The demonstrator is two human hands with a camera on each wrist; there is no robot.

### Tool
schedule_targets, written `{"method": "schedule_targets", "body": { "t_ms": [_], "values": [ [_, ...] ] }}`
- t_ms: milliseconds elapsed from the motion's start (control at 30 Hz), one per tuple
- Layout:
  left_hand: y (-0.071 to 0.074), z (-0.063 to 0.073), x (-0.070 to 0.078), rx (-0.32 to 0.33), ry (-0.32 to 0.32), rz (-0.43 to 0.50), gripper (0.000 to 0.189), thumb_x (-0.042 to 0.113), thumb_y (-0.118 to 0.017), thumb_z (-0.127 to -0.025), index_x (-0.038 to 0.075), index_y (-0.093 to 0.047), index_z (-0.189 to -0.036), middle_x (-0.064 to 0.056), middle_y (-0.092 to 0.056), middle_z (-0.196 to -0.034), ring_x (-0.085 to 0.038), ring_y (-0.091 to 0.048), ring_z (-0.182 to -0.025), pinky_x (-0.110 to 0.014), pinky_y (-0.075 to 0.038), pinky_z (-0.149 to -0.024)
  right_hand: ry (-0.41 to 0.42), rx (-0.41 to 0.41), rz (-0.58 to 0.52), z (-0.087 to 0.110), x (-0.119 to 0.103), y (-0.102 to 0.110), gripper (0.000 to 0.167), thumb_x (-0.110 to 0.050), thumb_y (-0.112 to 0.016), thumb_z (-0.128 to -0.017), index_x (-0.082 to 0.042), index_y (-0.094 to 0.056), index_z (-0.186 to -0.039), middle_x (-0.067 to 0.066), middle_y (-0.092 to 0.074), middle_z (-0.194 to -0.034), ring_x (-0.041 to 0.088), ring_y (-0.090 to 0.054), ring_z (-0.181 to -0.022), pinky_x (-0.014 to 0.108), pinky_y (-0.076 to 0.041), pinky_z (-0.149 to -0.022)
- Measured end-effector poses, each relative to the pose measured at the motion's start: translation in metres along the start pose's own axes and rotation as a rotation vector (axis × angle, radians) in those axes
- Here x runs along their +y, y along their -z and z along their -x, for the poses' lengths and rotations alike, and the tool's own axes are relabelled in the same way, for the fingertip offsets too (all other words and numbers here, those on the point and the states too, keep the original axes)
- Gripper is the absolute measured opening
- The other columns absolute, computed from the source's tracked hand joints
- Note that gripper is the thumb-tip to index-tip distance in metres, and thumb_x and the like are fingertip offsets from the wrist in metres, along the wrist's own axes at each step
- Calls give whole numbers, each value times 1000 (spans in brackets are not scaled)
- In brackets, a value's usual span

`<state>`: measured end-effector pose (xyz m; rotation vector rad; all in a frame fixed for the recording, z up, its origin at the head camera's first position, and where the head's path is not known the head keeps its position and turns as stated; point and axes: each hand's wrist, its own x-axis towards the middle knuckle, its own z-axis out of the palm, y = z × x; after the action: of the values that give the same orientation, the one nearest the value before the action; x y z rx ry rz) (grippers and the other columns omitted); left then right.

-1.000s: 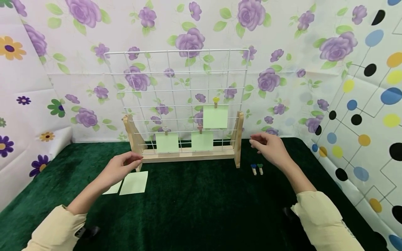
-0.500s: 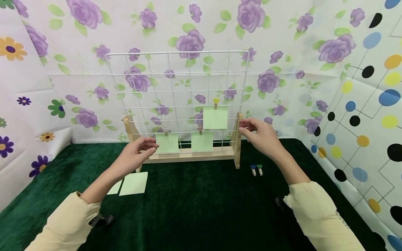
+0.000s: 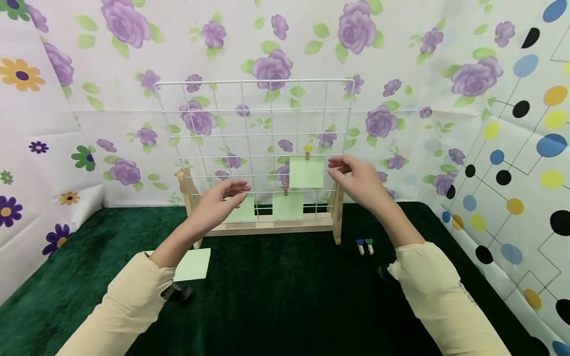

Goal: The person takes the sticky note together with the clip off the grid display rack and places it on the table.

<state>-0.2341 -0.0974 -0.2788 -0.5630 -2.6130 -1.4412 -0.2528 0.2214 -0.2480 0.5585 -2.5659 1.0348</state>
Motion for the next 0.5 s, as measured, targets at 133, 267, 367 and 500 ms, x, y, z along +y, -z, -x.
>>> {"method": "schedule_targets", "body": {
  "t_ms": [133, 267, 367, 500],
  "values": [
    [-8, -12, 11, -13, -6, 9, 39, 16, -51, -100, 4, -50, -138, -8, -59, -131, -25, -52, -122, -43, -44, -98, -5, 6, 24, -12, -8, -1, 36, -27, -56, -99, -3, -60, -126, 12, -66, -116, 23, -61, -98, 31, -49, -72],
    [-14, -26, 19, -32, -12, 6, 39, 16, -51, -100, 5, -50, -138, -8, -58, -133, -23, -51, -124, -41, -43, -98, -9, 12, 28, -21, -14, -3, 37, -25, -55, -99, -3, -58, -129, 12, -66, -117, 24, -61, -102, 33, -50, -74],
    [-19, -36, 22, -32, -5, 24, 37, 14, -51, -100, 6, -52, -135, -8, -58, -131, -23, -52, -122, -40, -43, -98, -13, 15, 23, -26, -16, -4, 36, -23, -56, -99, -4, -58, -130, 12, -65, -118, 25, -60, -104, 34, -51, -75],
    [-27, -46, 25, -25, 20, 47, 35, 11, -51, -99, 4, -54, -133, -9, -59, -129, -23, -53, -120, -38, -44, -97, -23, 10, 35, -32, -19, -6, 36, -22, -56, -99, -3, -57, -130, 13, -64, -119, 26, -59, -105, 38, -52, -76]
  ]
}}
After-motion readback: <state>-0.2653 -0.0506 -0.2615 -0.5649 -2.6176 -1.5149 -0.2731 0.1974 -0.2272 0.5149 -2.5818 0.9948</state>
